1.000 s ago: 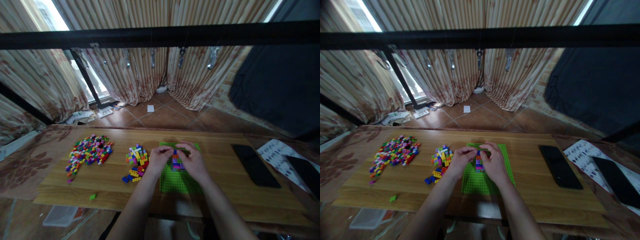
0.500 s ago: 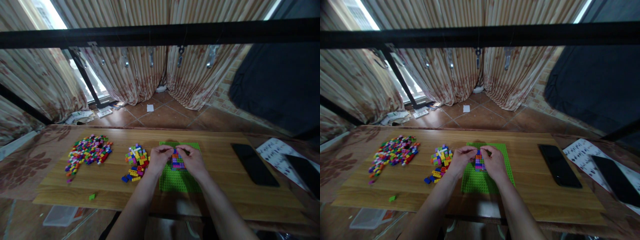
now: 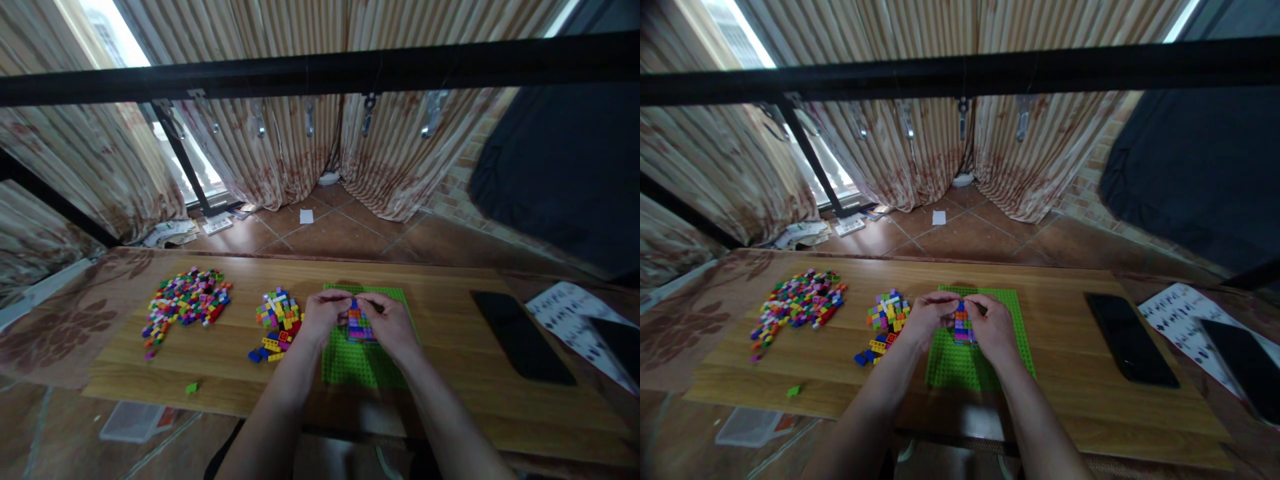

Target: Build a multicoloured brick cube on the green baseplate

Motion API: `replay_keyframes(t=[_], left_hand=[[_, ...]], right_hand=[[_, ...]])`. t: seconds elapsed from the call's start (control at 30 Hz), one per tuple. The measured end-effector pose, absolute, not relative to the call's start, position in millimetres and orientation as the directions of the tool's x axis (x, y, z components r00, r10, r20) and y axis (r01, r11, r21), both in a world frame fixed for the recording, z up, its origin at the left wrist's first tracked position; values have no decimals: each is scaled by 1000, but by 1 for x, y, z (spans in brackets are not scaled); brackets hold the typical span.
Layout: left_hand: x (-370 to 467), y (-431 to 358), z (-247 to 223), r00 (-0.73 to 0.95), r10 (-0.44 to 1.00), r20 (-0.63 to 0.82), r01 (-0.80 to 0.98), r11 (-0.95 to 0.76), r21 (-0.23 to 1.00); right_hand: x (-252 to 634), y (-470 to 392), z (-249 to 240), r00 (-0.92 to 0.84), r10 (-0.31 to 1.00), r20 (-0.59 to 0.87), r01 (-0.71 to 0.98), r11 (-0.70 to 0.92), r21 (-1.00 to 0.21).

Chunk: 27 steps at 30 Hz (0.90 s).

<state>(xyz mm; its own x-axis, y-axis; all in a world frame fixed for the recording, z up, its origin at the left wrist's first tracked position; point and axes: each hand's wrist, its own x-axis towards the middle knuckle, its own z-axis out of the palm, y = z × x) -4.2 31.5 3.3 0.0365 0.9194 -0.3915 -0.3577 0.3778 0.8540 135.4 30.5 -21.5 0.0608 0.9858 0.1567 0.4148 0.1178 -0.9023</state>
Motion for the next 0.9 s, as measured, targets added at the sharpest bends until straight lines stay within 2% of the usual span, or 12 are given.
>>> replay_keyframes(t=[0.2, 0.4, 0.57, 0.67, 0.73, 0.77, 0.83, 0.9], left_hand=[[-6, 35, 2, 48, 918, -393, -336, 385, 859], [-5, 31, -1, -13, 954, -300, -320, 280, 905], [-39, 26, 16, -183, 974, -131, -185, 96, 978], [-87, 7, 29, -357, 934, -19, 8, 23, 1000], [-126, -18, 33, -495, 868, 40, 205, 72, 976], [-146, -34, 33, -558, 828, 51, 306, 149, 940], [-178, -70, 32, -638, 770, 20, 474, 372, 798], [-199, -103, 27, -675, 738, -20, 564, 533, 630]], right_hand=[[137, 32, -24, 49, 989, 140, 412, 107, -905], [135, 30, -18, 70, 991, 117, 351, 85, -932], [141, 30, -11, 224, 970, 91, 216, 41, -975], [148, 33, -11, 339, 933, 122, 191, 59, -980], [152, 36, -12, 369, 921, 125, 164, 67, -984], [153, 37, -12, 371, 921, 123, 154, 69, -986], [154, 39, -14, 373, 918, 132, 140, 85, -986], [153, 41, -16, 384, 912, 144, 105, 112, -988]])
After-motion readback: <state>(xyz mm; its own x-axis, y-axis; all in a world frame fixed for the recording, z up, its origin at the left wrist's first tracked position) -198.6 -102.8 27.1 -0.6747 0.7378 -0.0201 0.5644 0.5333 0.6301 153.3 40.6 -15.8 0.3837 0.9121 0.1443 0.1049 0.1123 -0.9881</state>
